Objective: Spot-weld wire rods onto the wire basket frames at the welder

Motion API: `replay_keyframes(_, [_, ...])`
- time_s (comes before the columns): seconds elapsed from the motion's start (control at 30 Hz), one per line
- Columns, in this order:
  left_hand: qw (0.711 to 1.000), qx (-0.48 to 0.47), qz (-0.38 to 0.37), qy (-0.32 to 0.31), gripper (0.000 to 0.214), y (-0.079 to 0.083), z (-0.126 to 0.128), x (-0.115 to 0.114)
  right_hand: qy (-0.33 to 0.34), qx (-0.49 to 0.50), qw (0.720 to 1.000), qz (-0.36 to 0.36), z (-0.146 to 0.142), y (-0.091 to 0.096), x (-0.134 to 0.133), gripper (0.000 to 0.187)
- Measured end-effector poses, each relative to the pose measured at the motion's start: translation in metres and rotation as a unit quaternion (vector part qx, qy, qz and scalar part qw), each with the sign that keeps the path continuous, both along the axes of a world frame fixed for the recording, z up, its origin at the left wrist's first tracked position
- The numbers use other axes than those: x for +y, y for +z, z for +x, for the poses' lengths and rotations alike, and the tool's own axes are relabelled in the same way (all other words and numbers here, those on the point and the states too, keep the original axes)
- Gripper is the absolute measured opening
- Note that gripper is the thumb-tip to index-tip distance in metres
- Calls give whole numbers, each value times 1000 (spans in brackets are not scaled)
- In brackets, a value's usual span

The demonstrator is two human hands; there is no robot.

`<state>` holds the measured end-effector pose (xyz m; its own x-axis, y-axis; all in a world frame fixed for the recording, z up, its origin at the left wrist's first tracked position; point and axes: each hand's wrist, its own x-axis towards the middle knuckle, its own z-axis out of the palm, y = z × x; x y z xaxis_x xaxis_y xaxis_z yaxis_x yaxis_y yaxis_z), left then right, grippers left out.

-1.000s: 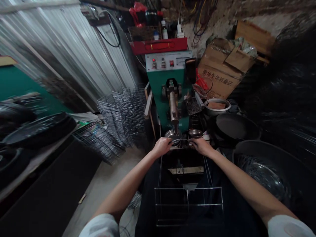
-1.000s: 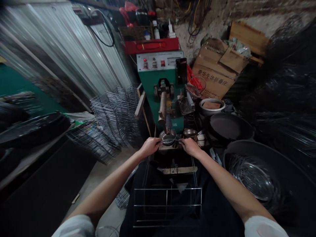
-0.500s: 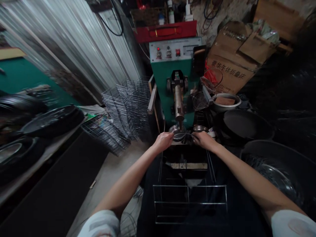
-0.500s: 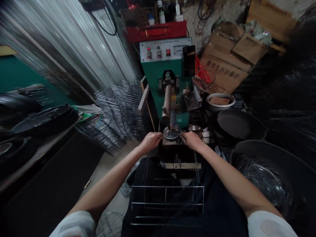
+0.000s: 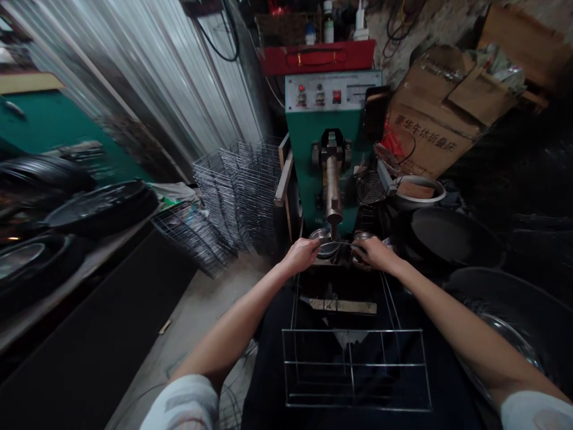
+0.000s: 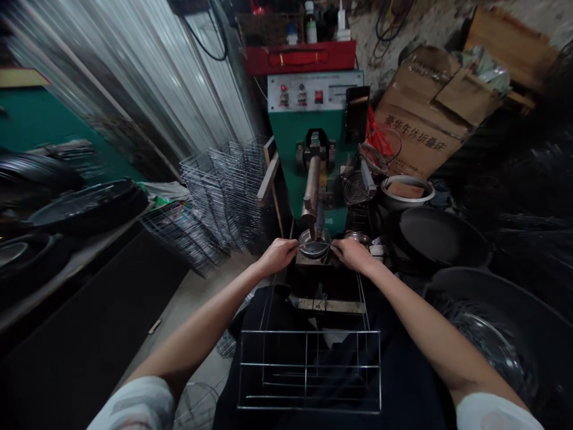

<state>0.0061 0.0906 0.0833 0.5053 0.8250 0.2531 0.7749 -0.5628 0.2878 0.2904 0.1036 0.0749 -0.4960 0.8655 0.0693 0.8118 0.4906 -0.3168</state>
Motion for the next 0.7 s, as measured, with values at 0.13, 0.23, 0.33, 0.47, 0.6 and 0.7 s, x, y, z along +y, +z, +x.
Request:
replay_keyframes(0.13, [1000, -12, -1, 0, 14, -1, -3, 4, 12, 3, 1000, 0, -2, 2, 4, 26])
replay_keyframes(0.23, [1000, -16, -2, 1, 14, -2, -4, 6, 11, -2, 1000, -4, -3, 3, 6, 25])
replay_keyframes(0.33, [1000, -19, -3, 1, 15, -3, -5, 7, 5, -2, 1000, -5, -5, 3, 8, 24])
replay_keyframes(0.47, [1000, -21, -5, 5, 19, -6, -4, 8, 7, 2, 1000, -13, -5, 3, 7, 26])
replay_keyframes(0.6, [1000, -23, -11, 11, 21, -6, -3, 8, -1, 8, 1000, -13, -5, 4, 5, 25])
replay_keyframes(0.7, [1000, -20, -18, 8, 18, -4, -2, 7, -4, 14, 1000, -17, -6, 5, 5, 26])
